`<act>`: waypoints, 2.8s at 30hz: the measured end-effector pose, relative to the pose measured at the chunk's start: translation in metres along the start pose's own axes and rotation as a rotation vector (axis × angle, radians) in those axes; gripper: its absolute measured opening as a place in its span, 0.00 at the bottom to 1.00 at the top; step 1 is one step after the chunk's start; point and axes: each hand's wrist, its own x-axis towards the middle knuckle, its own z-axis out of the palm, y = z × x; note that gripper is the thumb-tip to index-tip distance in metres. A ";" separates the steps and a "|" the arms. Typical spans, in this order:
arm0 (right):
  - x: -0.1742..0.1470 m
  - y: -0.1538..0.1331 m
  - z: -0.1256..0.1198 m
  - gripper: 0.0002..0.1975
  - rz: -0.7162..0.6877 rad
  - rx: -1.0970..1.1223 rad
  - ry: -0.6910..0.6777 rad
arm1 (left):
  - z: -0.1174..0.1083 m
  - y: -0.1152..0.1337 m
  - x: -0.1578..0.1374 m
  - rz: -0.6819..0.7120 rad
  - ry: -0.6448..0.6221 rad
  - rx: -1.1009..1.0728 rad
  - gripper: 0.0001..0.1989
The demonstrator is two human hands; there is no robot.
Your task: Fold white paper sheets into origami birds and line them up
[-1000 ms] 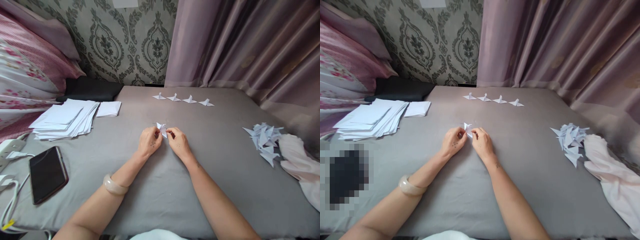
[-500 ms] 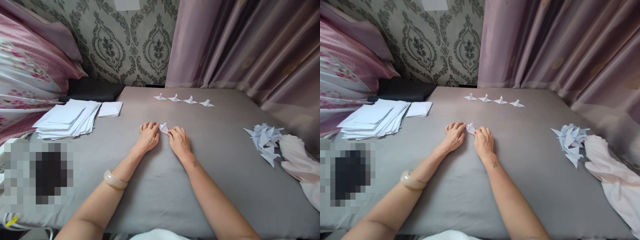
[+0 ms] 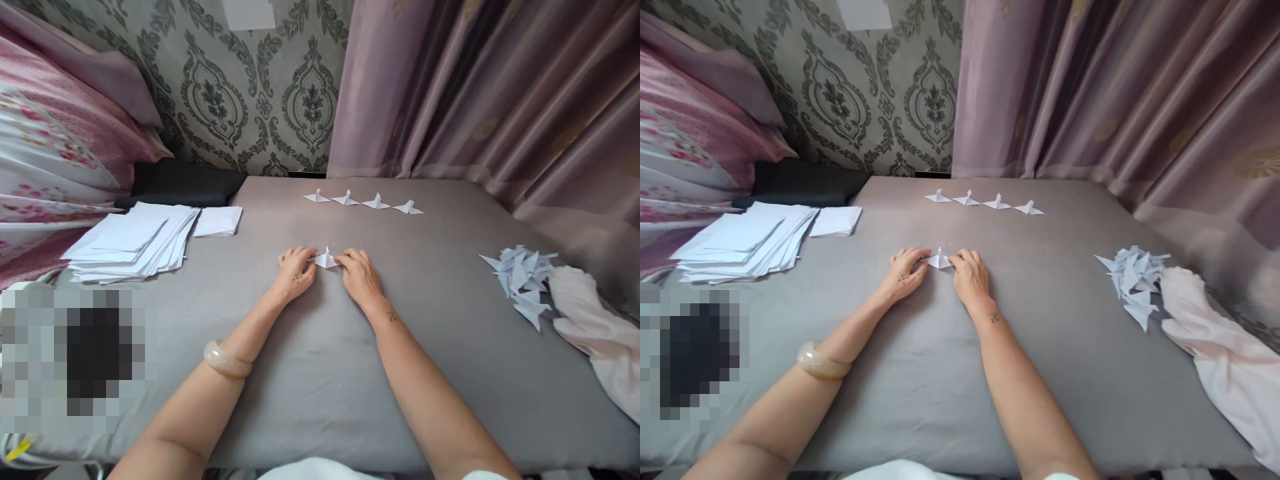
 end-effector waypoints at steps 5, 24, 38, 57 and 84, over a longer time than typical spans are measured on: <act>-0.004 -0.010 -0.001 0.15 0.001 0.063 -0.025 | -0.001 0.004 -0.004 -0.016 0.018 -0.016 0.13; -0.005 -0.013 0.003 0.06 0.038 0.265 -0.033 | 0.003 0.003 -0.011 0.001 -0.037 -0.295 0.04; -0.010 -0.017 0.001 0.07 0.085 0.361 0.033 | 0.006 0.005 -0.009 0.037 0.011 -0.228 0.05; -0.007 -0.018 0.001 0.08 0.063 0.376 0.031 | 0.004 0.004 -0.010 0.052 -0.011 -0.209 0.06; 0.007 -0.033 -0.012 0.07 0.656 0.843 -0.221 | 0.006 -0.002 -0.009 0.152 -0.059 -0.138 0.08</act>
